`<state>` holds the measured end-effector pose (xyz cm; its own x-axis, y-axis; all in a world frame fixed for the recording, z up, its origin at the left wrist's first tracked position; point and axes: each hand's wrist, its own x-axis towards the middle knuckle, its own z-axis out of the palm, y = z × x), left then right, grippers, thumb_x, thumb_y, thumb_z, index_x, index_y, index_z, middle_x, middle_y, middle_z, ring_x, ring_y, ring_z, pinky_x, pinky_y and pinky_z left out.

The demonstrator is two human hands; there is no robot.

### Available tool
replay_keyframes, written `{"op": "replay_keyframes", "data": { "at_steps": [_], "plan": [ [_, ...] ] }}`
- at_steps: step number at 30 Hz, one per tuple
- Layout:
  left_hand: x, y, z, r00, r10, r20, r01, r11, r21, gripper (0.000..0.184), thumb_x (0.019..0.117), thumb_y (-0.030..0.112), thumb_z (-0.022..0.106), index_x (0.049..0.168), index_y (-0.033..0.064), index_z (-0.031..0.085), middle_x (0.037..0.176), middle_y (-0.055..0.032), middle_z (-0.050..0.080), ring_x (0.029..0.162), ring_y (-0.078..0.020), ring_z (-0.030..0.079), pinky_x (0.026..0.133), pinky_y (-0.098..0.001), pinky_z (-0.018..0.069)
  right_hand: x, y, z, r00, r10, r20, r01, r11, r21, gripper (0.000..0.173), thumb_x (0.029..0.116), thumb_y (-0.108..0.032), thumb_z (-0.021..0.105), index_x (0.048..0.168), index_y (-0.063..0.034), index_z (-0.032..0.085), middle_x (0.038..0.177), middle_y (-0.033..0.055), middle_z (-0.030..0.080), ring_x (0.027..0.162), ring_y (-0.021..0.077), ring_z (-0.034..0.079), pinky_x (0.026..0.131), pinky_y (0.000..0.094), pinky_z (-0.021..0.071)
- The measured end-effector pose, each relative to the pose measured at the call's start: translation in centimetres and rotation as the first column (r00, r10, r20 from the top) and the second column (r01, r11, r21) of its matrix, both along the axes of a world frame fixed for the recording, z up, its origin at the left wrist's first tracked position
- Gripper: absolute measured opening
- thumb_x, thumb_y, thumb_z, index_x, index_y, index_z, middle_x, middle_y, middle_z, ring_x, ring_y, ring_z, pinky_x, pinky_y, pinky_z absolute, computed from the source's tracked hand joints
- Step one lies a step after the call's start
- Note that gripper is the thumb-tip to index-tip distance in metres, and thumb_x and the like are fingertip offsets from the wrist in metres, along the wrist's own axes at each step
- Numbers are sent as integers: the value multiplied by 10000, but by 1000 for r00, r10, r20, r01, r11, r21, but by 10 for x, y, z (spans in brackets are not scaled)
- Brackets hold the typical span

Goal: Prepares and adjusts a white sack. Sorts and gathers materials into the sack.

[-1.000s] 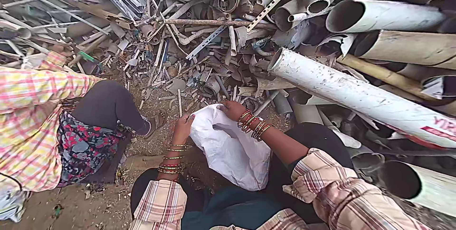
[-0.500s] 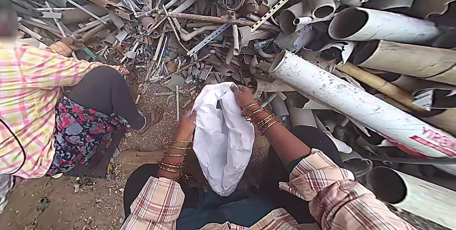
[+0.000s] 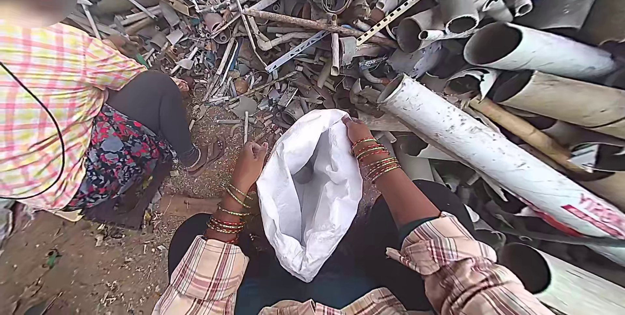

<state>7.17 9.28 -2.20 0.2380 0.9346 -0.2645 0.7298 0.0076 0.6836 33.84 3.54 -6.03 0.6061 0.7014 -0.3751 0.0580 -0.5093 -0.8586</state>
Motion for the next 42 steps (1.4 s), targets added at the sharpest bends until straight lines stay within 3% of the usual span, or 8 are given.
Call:
{"op": "replay_keyframes", "data": {
  "at_steps": [7,12,19,26,30,34,40,42],
  "plan": [
    [7,-36,26,869,-175,-463,106,980,-171,673,1047,407,571,1465,-95,414,1371,-323,557,1308,-452,539,1090,-584,404,2,32,-14,968,-235,-91,241,969,52,484,1114,-342,438,1363,49,579,1373,278,580,1303,370,539,1093,537,385],
    [-28,10,-15,983,30,-182,-21,998,55,367,1072,154,525,1328,-105,571,1273,-346,609,1252,-471,569,1091,-606,396,-14,19,-11,986,-151,-74,160,977,139,553,1122,-423,348,1458,-12,502,1402,269,553,1269,400,549,1013,598,434],
    [-50,18,6,975,175,138,-223,752,621,264,1063,93,489,1195,-79,640,1087,-305,687,1037,-455,677,920,-629,492,-29,0,13,998,-11,54,2,984,178,576,1100,-499,373,1487,-84,475,1339,240,591,1174,374,595,956,572,473],
    [-52,27,-4,997,56,-58,-33,943,331,269,1067,94,512,1236,-68,643,1178,-334,654,1151,-518,615,992,-680,435,-5,20,-6,764,504,404,-367,853,-372,405,1043,-194,601,1297,121,583,1251,375,610,1226,524,575,1039,663,409],
    [-51,29,-5,999,18,-51,-4,967,256,274,1059,115,544,1235,-56,669,1213,-294,668,1197,-459,616,1050,-633,419,-16,18,-14,605,506,615,-399,861,-315,805,882,-131,806,1516,74,353,1388,384,503,1255,566,532,999,688,448],
    [-47,24,-6,997,14,-80,7,965,262,272,1055,124,555,1218,-58,675,1201,-308,661,1182,-476,613,1031,-646,423,-37,21,-20,338,548,765,-716,677,-169,850,768,-238,909,1465,18,495,1517,272,464,1396,483,444,1103,678,345],
    [-56,21,-5,983,-129,-134,157,960,232,243,1046,86,564,1194,-72,676,1185,-302,671,1163,-460,631,1037,-626,432,-63,25,-41,243,556,795,-866,494,-81,170,930,-7,668,1074,67,722,1094,246,726,1090,427,687,1064,628,412],
    [-68,27,-5,945,-305,-121,318,942,110,201,1028,74,597,1088,-93,690,1038,-274,687,1014,-396,654,946,-584,471,-52,29,-34,317,736,598,-874,471,-117,207,1026,-89,601,1068,85,704,965,269,710,948,427,694,917,599,490]
  ]
}}
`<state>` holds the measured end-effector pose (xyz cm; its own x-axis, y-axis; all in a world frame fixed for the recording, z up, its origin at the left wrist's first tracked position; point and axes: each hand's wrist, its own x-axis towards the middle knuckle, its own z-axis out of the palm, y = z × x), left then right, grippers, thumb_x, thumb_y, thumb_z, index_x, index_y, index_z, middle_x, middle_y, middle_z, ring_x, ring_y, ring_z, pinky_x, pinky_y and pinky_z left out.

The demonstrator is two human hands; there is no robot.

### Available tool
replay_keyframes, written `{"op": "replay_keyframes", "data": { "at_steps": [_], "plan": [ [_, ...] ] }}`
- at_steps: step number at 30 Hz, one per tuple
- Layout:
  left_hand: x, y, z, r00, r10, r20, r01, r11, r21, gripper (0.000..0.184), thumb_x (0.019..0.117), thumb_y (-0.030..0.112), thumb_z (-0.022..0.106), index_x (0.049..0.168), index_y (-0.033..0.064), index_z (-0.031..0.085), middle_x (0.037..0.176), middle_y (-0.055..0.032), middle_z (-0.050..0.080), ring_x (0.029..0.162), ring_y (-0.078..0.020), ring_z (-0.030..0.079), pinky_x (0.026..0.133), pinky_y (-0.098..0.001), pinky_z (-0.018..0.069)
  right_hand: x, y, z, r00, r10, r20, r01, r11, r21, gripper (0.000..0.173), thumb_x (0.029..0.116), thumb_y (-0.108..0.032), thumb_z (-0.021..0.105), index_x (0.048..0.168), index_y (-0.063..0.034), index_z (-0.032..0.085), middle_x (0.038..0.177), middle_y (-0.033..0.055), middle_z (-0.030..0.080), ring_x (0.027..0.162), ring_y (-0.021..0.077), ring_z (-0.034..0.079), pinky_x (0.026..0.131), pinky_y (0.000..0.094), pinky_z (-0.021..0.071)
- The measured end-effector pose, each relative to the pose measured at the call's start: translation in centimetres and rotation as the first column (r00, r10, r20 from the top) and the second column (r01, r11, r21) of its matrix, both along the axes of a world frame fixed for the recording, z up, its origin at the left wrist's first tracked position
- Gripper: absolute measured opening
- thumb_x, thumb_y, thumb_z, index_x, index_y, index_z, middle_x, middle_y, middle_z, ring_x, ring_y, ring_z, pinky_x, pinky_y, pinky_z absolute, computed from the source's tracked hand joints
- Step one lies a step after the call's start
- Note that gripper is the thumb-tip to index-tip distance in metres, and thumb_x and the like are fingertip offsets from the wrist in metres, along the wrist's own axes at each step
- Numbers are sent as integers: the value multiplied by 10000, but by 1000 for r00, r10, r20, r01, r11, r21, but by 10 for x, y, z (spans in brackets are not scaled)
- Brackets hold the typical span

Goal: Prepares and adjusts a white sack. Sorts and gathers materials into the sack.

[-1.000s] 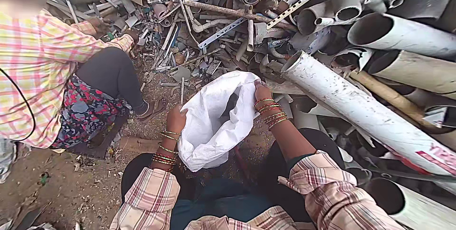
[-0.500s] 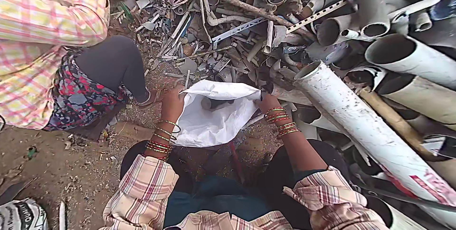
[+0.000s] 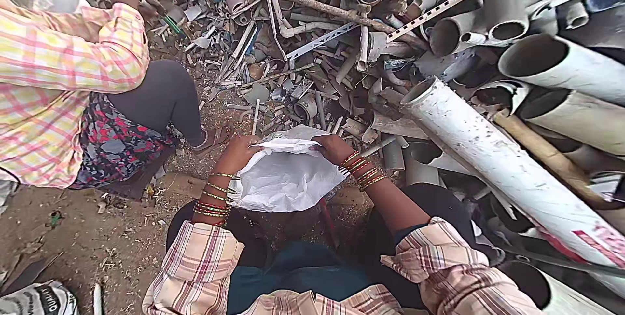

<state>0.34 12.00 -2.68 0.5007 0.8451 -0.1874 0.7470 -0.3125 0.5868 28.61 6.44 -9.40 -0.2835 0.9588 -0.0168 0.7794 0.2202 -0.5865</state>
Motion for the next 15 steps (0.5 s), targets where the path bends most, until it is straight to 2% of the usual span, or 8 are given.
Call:
{"op": "replay_keyframes", "data": {
  "at_steps": [1,3,4,6,8,11,13,15],
  "plan": [
    [-6,4,-2,998,-64,10,65,993,-95,182,1026,72,597,1019,-90,681,935,-217,668,907,-303,628,878,-512,486,8,2,1,996,-13,-83,2,991,-130,236,1042,-115,588,1093,90,695,956,268,697,923,400,677,890,576,493],
    [-10,7,-9,994,-74,81,95,947,-306,152,1034,50,561,972,-53,654,823,-47,601,764,-68,539,780,-285,478,21,6,-5,977,-72,-203,3,947,-321,251,1062,-151,561,1120,67,671,971,207,666,891,271,620,866,475,487],
    [-9,8,-12,993,-28,114,71,914,-398,155,1042,39,534,995,-58,645,827,-27,596,753,-29,535,772,-243,482,21,5,-8,965,-127,-229,26,916,-401,270,1073,-171,542,1144,61,659,990,190,652,891,232,594,865,446,476],
    [-2,10,-21,987,102,123,-27,866,-500,173,1061,45,492,1043,-64,626,856,-33,585,754,-28,528,760,-226,476,17,5,-14,948,-229,-221,87,854,-513,345,1098,-234,489,1206,59,636,1061,199,636,946,232,580,893,440,458],
    [6,13,-32,977,195,89,-121,846,-519,219,1079,96,482,1082,-72,622,912,-83,590,793,-83,527,792,-276,472,13,8,-13,938,-296,-180,138,795,-590,435,1117,-271,437,1283,91,609,1251,283,621,1167,333,591,1050,509,417],
    [14,16,-38,988,153,-11,-145,903,-404,327,1094,206,491,1126,-92,619,1025,-201,622,916,-217,574,896,-400,473,15,6,-6,940,-324,-111,197,777,-598,466,1126,-272,403,1310,112,591,1345,295,585,1288,356,545,1115,509,374],
    [14,15,-23,976,134,-172,-175,953,-249,430,1089,292,509,1221,-104,614,1166,-307,637,1117,-398,613,1021,-556,438,20,10,-1,929,-362,-79,250,770,-587,500,1135,-283,368,1360,123,555,1424,320,536,1382,415,481,1166,553,318],
    [14,3,0,935,189,-299,-239,961,-137,502,1085,373,498,1295,-73,596,1261,-314,619,1235,-452,577,1068,-612,398,25,13,-2,861,-501,-91,366,733,-573,521,1133,-322,371,1349,105,576,1423,307,547,1388,414,482,1165,564,324]
  ]
}}
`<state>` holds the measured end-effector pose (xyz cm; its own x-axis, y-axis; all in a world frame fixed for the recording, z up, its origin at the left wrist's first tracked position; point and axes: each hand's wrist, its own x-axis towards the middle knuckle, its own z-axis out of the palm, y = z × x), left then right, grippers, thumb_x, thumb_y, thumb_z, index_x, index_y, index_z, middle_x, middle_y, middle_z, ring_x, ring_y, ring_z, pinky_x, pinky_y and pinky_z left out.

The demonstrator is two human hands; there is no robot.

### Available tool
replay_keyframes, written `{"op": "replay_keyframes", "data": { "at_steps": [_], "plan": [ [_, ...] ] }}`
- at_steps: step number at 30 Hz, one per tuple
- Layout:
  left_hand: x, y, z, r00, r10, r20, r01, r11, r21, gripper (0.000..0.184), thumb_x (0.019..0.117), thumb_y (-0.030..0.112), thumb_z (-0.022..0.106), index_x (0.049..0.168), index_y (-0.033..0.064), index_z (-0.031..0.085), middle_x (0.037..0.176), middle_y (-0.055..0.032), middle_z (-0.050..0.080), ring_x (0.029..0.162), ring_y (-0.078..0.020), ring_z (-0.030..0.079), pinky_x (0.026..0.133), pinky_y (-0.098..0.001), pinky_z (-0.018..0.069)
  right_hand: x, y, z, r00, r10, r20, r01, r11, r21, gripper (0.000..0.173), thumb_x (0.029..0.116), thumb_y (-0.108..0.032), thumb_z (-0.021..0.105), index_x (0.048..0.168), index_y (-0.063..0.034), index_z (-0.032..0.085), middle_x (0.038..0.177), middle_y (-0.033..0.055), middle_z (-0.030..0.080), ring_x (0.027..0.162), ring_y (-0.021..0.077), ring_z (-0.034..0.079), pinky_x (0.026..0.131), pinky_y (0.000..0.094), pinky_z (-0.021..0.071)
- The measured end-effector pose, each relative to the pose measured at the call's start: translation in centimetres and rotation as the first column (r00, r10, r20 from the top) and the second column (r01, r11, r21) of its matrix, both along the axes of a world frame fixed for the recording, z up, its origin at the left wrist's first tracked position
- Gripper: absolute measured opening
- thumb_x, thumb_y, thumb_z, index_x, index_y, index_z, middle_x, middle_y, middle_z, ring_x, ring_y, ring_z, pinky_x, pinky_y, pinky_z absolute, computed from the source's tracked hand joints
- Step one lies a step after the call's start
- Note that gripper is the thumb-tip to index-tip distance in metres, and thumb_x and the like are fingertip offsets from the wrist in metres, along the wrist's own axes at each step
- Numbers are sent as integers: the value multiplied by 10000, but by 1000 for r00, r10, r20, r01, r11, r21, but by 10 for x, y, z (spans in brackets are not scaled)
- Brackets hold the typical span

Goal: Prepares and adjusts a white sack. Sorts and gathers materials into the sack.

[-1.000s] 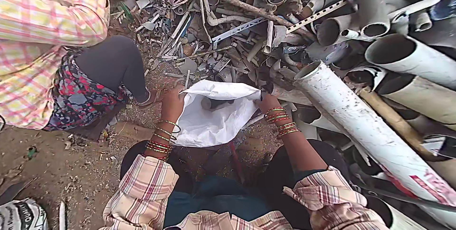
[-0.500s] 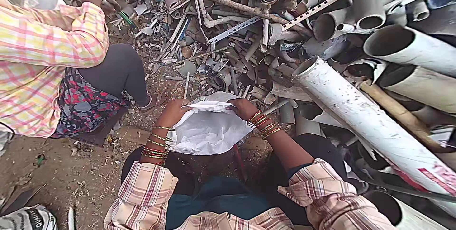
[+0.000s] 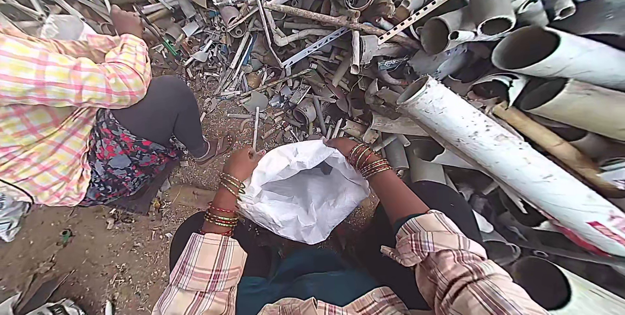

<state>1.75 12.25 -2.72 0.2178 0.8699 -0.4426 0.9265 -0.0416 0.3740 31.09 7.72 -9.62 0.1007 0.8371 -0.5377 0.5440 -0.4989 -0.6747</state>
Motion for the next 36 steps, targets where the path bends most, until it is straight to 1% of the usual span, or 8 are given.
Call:
{"op": "replay_keyframes", "data": {
  "at_steps": [6,10,13,16,21,25,31,36],
  "plan": [
    [6,-39,30,995,101,-22,-99,992,72,642,1066,484,486,1328,-96,566,1338,-326,573,1285,-454,546,1071,-617,393,1,-2,12,919,-386,-77,389,921,27,562,1123,-381,389,1332,103,586,1404,316,553,1374,414,491,1141,576,342],
    [17,-53,28,982,149,-113,-137,985,108,714,1030,507,551,1484,-38,467,1604,-282,314,1420,-470,401,1125,-604,344,-2,0,23,910,-411,-60,410,912,-20,587,1125,-392,371,1348,116,560,1438,323,519,1402,413,460,1150,568,322],
    [20,-51,27,988,93,-125,-83,993,84,491,1105,327,450,1399,-53,552,1432,-301,530,1344,-442,513,1114,-577,379,-4,2,16,905,-416,-89,418,908,3,571,1125,-387,376,1353,99,570,1428,312,535,1393,408,472,1149,570,329],
    [7,-35,13,976,140,167,-151,987,56,372,1091,166,485,1317,-114,580,1287,-318,615,1262,-405,576,1103,-541,396,7,5,4,945,-320,-63,323,946,39,522,1120,-349,415,1327,98,588,1395,306,562,1365,407,499,1137,571,348],
    [-13,-10,-5,537,491,685,-414,862,-293,216,1091,127,443,1152,-26,583,868,-54,595,738,-68,583,713,-237,510,33,6,-13,990,-133,-36,135,988,68,413,1064,-276,575,1179,114,648,1221,305,625,1177,389,572,1053,572,389],
    [-6,-4,-12,371,602,707,-544,758,-360,307,1096,211,453,1258,-22,570,1031,-120,622,882,-145,600,822,-317,512,37,5,-22,975,-150,164,124,980,157,508,1038,-407,604,1109,90,675,1112,329,661,1097,470,623,968,671,427],
    [-17,3,-16,178,605,776,-579,702,-414,287,1098,218,448,1274,14,548,1036,-100,616,883,-141,604,812,-330,519,44,-7,-7,944,-51,327,64,997,-30,793,933,-432,750,1482,53,446,1429,389,479,1348,535,470,1102,676,357],
    [-20,8,-19,188,604,774,-620,684,-384,316,1092,252,467,1275,13,564,1083,-99,619,935,-135,601,849,-332,510,50,-10,-23,960,-149,237,118,983,139,396,1043,-256,614,1297,47,640,1284,334,623,1256,500,562,1070,670,386]
  ]
}}
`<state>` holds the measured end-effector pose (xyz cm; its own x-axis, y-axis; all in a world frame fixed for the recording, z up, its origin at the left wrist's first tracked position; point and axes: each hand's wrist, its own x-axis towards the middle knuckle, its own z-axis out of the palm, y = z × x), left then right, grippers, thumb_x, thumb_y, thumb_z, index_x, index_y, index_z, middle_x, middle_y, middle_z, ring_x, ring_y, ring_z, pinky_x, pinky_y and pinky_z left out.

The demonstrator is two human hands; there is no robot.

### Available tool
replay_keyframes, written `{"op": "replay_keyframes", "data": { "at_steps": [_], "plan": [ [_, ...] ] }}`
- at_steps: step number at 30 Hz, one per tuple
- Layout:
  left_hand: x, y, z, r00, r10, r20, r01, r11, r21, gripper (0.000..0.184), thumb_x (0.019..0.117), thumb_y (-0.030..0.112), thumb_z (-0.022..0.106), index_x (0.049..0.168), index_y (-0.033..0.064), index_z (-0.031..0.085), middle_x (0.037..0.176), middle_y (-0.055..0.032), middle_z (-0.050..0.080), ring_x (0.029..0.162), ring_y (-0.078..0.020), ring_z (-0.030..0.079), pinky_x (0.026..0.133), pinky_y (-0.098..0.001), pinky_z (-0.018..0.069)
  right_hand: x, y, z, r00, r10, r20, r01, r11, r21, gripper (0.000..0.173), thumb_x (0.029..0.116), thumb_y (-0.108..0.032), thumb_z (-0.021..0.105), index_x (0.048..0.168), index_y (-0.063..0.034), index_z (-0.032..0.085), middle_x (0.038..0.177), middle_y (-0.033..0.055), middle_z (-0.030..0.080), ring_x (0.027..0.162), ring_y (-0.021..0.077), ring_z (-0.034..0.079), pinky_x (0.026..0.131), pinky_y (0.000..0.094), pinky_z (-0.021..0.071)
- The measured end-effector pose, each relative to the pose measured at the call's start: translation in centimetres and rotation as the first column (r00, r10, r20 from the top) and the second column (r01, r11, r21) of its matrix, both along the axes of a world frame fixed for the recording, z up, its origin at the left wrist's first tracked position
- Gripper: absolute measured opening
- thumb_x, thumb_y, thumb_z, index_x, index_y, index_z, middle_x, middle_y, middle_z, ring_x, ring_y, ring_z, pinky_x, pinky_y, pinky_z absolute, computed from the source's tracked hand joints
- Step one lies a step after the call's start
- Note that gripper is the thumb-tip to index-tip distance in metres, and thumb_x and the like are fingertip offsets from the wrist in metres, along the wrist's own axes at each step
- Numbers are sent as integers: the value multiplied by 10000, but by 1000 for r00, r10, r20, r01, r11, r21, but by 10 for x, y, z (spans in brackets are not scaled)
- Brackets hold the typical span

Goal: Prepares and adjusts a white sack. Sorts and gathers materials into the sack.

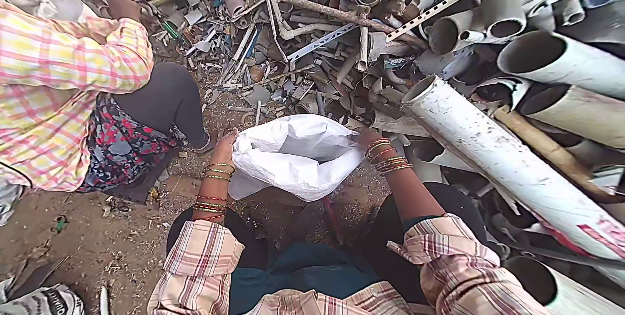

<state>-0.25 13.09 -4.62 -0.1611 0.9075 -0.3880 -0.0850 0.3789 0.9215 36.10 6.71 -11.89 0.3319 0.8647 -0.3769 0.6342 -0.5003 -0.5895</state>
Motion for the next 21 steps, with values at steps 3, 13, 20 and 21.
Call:
{"op": "replay_keyframes", "data": {
  "at_steps": [3,13,20,21],
  "plan": [
    [-19,10,-3,1000,-1,3,1,1000,0,338,1078,282,507,1277,19,583,1108,-103,640,958,-155,613,870,-361,516,5,-1,-2,995,-33,-95,37,998,45,401,1056,-309,590,1257,30,669,1247,310,647,1207,477,589,1041,666,400],
    [-46,5,20,981,-193,20,193,981,0,263,1084,310,473,1004,106,618,761,-4,642,658,-79,639,613,-256,553,11,-12,14,874,-381,-300,429,897,109,522,1070,-447,507,1304,0,641,1288,282,628,1225,428,583,1019,635,426],
    [-56,7,16,528,-411,-743,493,861,-125,613,867,130,826,1374,-41,528,1300,-332,586,1224,-479,567,1038,-668,406,-15,-12,18,847,-281,-451,396,900,182,394,1068,-382,532,1333,-91,562,1131,173,627,947,252,583,823,470,480],
    [-54,7,15,454,-403,-795,488,859,-157,634,862,157,837,1378,-45,531,1329,-344,567,1265,-505,536,1059,-687,378,-22,-17,26,895,-251,-369,335,923,186,398,1056,-356,568,1354,-93,538,1143,200,627,947,291,592,808,495,481]
  ]
}}
